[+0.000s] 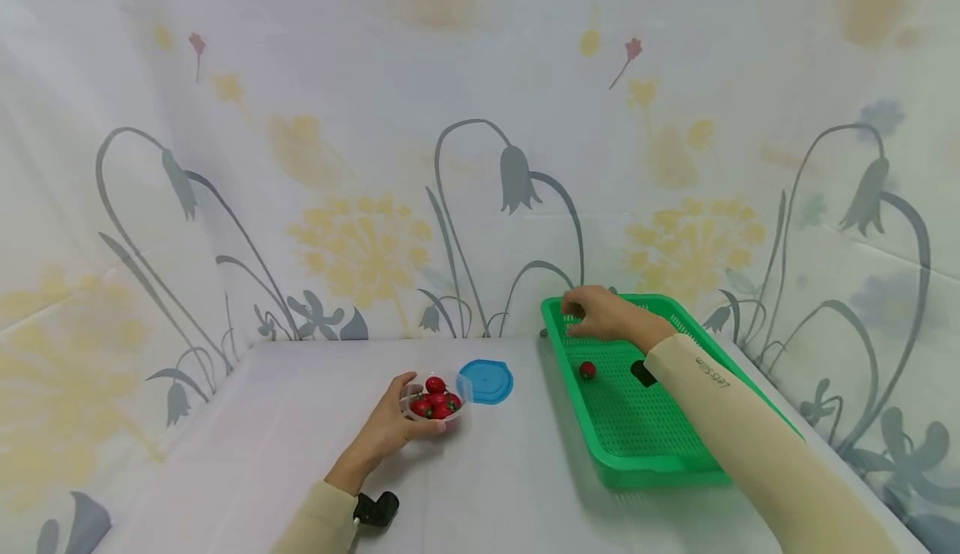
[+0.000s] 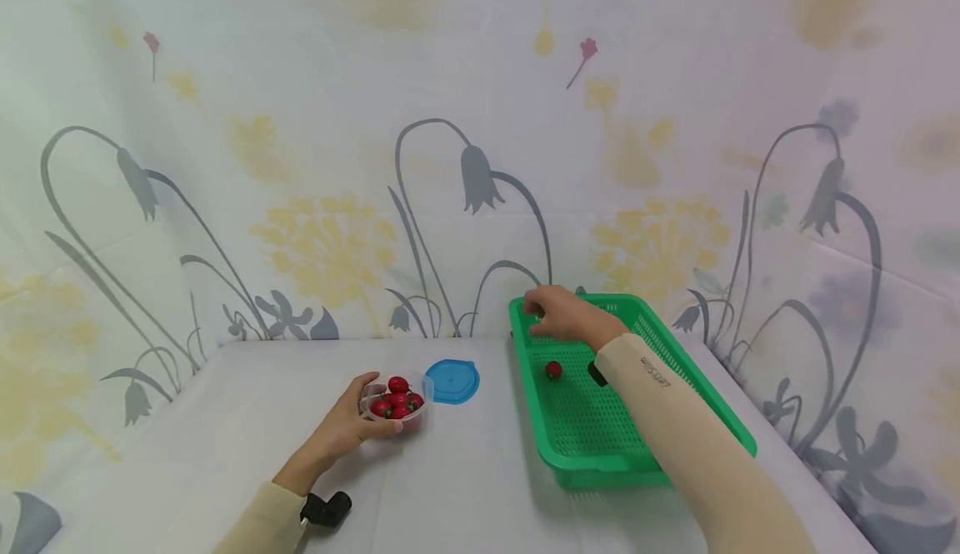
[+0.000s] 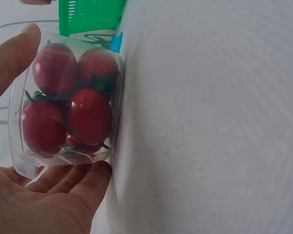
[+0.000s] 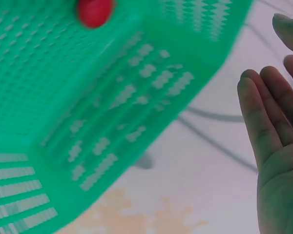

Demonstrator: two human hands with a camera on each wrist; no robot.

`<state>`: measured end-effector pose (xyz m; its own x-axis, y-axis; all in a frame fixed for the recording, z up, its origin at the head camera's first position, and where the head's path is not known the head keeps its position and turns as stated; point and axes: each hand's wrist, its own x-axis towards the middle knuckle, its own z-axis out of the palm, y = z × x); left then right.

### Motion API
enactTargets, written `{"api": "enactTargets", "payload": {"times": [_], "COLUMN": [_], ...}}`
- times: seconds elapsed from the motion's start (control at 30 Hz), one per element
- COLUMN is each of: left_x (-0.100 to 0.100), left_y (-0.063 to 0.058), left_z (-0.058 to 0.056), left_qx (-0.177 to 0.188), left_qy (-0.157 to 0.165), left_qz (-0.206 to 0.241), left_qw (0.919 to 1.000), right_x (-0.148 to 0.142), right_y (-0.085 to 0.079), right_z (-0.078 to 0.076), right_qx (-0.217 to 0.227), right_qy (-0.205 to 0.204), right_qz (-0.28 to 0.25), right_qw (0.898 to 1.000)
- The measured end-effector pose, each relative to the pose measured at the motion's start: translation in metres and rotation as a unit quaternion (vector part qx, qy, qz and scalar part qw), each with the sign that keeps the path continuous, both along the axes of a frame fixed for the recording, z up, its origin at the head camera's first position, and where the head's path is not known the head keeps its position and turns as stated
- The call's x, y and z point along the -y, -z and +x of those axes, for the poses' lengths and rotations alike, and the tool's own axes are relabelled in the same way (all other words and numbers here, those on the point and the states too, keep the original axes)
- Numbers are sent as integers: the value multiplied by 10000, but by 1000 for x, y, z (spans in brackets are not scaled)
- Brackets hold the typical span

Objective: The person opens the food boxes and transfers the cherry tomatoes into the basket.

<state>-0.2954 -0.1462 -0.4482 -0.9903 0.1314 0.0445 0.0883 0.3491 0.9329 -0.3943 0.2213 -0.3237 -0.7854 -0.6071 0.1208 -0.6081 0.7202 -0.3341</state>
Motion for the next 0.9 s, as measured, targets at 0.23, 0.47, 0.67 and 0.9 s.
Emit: {"api": "enactTargets", "payload": {"times": [0.23,0.47,0.67,0.9], "left_x": [0,0,0,0], "left_y": [0,0,0,0], "left_z": [-2,-2,-1,-1], "left_qx": [-26,-44,-18,19], "left_qy": [-12,-63,-58,-32], "left_qz": [-56,-98,-63,-26], "left_qw": [10000,9999,10000,10000], "right_x": [37,82,111,140], "right_y": [-11,-8,-2,7], "right_z": [10,15,20,27], "right_qx": [-240,-88,76,253], "right_qy": [-376,-505,-568,-777], "right_qz": [-191,-220,-205,33], "right_qw": [9988,9984,9981,9967]}}
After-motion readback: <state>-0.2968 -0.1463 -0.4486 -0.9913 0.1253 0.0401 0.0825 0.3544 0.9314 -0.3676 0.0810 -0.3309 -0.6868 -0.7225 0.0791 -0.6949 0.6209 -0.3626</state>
